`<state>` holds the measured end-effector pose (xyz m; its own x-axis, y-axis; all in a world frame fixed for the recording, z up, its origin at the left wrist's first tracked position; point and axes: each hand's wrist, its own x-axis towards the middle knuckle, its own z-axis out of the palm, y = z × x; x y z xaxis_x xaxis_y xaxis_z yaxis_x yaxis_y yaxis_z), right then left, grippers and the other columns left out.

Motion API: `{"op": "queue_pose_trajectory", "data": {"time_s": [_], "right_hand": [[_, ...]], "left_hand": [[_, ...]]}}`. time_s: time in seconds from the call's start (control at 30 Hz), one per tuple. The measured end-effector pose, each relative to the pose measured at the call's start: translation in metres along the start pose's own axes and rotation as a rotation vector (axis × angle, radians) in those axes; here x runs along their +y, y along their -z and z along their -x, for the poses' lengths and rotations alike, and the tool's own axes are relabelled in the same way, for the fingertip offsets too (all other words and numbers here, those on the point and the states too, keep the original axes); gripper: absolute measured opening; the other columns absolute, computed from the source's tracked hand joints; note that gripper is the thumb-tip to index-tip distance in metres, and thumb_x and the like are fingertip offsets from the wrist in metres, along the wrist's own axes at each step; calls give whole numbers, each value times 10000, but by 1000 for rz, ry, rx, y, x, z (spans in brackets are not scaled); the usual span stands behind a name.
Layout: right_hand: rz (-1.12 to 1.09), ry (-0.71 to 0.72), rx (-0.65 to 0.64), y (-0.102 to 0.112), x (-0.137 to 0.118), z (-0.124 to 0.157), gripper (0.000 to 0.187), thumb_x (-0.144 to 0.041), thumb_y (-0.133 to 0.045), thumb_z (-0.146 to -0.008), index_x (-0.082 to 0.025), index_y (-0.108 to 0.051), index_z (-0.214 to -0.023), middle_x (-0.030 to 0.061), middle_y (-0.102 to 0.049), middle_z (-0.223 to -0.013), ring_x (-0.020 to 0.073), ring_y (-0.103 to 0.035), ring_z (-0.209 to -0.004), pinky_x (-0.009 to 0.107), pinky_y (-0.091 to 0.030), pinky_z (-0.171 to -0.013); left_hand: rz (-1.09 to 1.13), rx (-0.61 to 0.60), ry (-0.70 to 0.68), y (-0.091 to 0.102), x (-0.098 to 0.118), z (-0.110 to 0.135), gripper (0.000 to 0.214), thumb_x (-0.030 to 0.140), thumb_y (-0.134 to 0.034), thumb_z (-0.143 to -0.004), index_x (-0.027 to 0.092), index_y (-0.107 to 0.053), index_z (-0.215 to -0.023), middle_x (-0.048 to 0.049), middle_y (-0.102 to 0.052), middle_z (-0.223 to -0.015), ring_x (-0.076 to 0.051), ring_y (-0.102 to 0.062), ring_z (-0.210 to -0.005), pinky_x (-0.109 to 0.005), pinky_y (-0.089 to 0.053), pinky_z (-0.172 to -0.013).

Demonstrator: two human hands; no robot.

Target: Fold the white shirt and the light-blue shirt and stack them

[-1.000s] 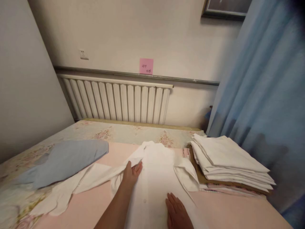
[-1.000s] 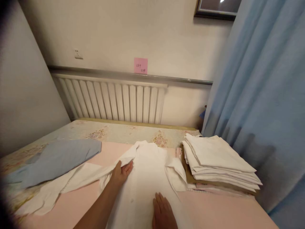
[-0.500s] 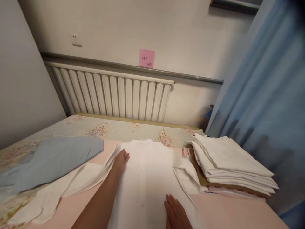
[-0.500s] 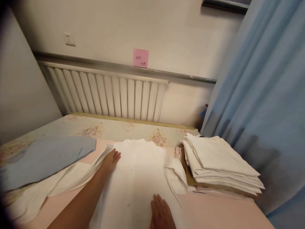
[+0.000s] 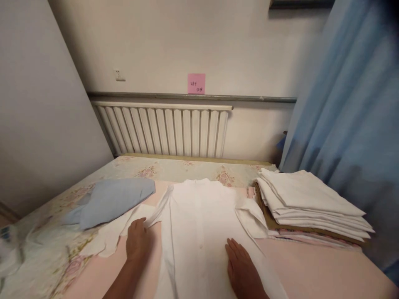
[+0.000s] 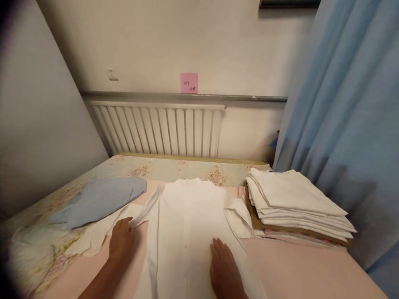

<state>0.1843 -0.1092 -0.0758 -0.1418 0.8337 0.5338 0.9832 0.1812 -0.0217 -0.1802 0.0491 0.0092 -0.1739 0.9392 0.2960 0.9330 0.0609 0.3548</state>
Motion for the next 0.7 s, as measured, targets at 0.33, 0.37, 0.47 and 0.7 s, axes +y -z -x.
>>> {"op": "queue_pose_trajectory", "data": {"time_s": [0.33,0.37,0.47,0.7], "right_hand": [[-10,-41,-54,5,-3,-1,468,-135,-413,-828,-179,-545,-1276,70,-517,-1370,218,-447,-1284,376,-347,-1069],[-2,-41,-57,6,-3,-1,471,-132,-414,-826,-179,-545,-1276,68,-518,-1370,217,-447,-1284,374,-348,-1069],[19,-39,-54,7,-4,-2,471,-124,-422,-817,-178,-555,-1266,66,-524,-1363,218,-453,-1279,375,-358,-1064],[13,-40,-38,9,-5,-3,466,-119,-422,-822,-164,-552,-1268,77,-531,-1355,230,-470,-1264,395,-379,-1051]], "left_hand": [[-351,-126,-133,11,-58,-24,371,123,-333,-833,150,-579,-1109,-151,-577,-1207,-298,-485,-1144,-448,-342,-908],[-324,-155,-124,15,-58,-29,353,124,-341,-824,155,-595,-1067,-146,-600,-1161,-300,-506,-1112,-451,-342,-902],[-249,-193,-96,26,-60,-44,286,162,-368,-814,158,-606,-971,-144,-627,-1101,-311,-518,-1104,-431,-353,-883],[63,-303,-13,70,-51,-87,173,258,-423,-776,211,-582,-824,-63,-664,-799,-243,-608,-808,-306,-409,-718]]}}
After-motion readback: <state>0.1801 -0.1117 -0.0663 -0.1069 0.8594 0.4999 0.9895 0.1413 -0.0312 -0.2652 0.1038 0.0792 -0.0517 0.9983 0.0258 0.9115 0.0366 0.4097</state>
